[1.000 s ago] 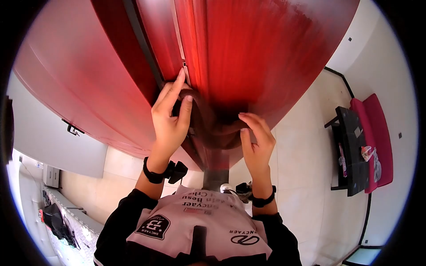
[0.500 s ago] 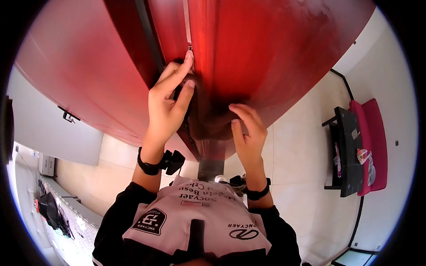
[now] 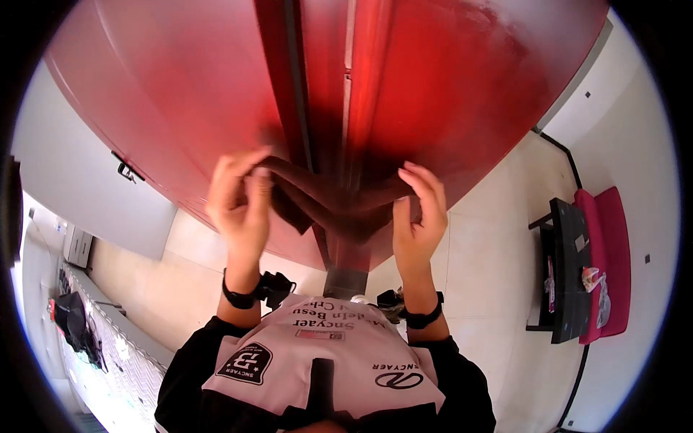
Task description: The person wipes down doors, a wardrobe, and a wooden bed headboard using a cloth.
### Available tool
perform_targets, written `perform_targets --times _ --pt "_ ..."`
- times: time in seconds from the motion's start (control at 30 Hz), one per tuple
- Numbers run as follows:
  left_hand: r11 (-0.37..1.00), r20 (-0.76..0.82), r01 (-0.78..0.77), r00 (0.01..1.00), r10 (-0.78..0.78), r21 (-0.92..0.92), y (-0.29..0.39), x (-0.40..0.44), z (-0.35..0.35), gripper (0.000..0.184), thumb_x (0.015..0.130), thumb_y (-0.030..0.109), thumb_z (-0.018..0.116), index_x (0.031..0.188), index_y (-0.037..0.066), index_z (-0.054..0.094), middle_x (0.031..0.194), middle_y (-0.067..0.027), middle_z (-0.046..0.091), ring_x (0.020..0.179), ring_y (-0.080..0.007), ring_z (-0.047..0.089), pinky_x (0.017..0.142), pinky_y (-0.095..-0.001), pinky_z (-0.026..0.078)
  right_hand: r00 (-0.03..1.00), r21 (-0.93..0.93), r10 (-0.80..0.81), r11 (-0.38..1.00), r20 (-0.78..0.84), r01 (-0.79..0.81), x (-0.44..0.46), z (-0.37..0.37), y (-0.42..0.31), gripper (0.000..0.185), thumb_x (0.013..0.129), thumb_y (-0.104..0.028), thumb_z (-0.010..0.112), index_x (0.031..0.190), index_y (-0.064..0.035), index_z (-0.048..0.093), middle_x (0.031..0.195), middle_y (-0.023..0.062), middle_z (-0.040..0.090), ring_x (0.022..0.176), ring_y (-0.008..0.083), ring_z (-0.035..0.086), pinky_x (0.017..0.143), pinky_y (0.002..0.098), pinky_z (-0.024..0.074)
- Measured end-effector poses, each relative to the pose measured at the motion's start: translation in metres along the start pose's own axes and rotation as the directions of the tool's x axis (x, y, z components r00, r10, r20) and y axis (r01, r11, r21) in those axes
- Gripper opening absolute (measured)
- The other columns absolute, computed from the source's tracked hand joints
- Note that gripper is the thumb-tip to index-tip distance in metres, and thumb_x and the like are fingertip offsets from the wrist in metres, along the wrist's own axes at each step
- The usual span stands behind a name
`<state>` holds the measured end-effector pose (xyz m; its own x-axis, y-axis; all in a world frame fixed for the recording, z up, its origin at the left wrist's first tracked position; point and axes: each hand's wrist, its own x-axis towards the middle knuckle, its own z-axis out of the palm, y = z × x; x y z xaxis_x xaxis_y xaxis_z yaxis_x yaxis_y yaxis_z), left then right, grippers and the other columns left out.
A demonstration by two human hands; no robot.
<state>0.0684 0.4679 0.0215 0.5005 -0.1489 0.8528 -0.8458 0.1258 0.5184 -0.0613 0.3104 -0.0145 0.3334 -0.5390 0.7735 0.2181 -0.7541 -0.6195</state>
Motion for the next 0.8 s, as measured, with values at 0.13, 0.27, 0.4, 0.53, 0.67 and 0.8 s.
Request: perform_targets --times 0.13,0.27,0.4,0.53,0.67,0.8 --pt "0.997 -0.237 0.054 0.971 -0.038 0.059 -0.003 0.009 -0.034 0.014 0.08 -0.005 0.057 0.092 -0.002 0.062 0.088 -0.0073 0.06 0.074 -0.0132 0.054 0.061 -0.0222 0.041 0.987 -0.006 -0.134 0.991 -0.084 0.134 0.005 0.003 -0.007 0.023 0.08 0.005 0.051 0.1 0.0024 0.061 0.113 0.0146 0.056 0.105 0.0271 0.054 0.092 0.0348 0.0409" --pt "0.99 -0.394 0.022 0.919 0.034 0.138 -0.004 0.036 -0.05 0.014 0.082 -0.005 0.056 0.096 -0.003 0.059 0.093 -0.0048 0.057 0.074 -0.0083 0.05 0.064 -0.0182 0.039 0.927 0.009 -0.373 0.927 -0.037 0.374 0.034 0.02 -0.036 0.03 0.08 0.002 0.053 0.11 0.0049 0.056 0.123 0.0192 0.05 0.113 0.0303 0.05 0.096 0.037 0.0385" --pt "0.934 -0.411 -0.22 0.852 0.324 0.28 -0.01 0.073 -0.071 0.026 0.081 -0.005 0.047 0.106 -0.005 0.054 0.106 -0.0127 0.053 0.094 -0.0197 0.054 0.08 -0.0263 0.043 0.842 0.087 -0.54 0.838 -0.005 0.538 0.079 0.047 -0.06 0.047 0.078 0.0 0.056 0.124 0.005 0.047 0.134 0.0228 0.04 0.122 0.0346 0.042 0.101 0.0383 0.0332" --pt "0.904 -0.237 -0.284 0.9 0.366 0.32 -0.037 0.089 -0.073 0.051 0.084 0.009 0.048 0.131 -0.005 0.033 0.133 -0.0172 0.035 0.121 -0.0282 0.037 0.103 -0.0374 0.027 0.785 0.061 -0.608 0.793 0.118 0.606 0.089 0.098 -0.063 0.059 0.076 -0.012 0.061 0.13 0.0019 0.042 0.138 0.0252 0.033 0.125 0.0365 0.037 0.099 0.0378 0.0336" --pt "0.844 0.017 -0.208 0.973 0.23 0.495 -0.111 0.058 -0.046 0.065 0.09 0.026 0.036 0.137 -0.012 0.012 0.145 -0.0305 0.007 0.134 -0.0423 0.012 0.109 -0.0443 0.011 0.788 -0.4 -0.606 0.7 0.107 0.592 0.043 0.151 -0.021 0.059 0.072 -0.023 0.061 0.126 -0.0039 0.049 0.132 0.0179 0.044 0.081 0.0245 0.058 0.068 0.0347 0.0458" --pt "0.796 0.06 -0.289 0.95 0.305 0.532 -0.164 0.011 -0.049 0.07 0.088 0.031 0.036 0.136 -0.013 0.012 0.141 -0.0372 0.007 0.131 -0.0503 0.015 0.107 -0.0493 0.015 0.811 -0.462 -0.563 0.683 0.162 0.566 -0.002 0.154 0.013 0.052 0.072 -0.026 0.062 0.119 -0.0052 0.055 0.126 0.014 0.05 0.077 0.024 0.059 0.067 0.0333 0.0464"
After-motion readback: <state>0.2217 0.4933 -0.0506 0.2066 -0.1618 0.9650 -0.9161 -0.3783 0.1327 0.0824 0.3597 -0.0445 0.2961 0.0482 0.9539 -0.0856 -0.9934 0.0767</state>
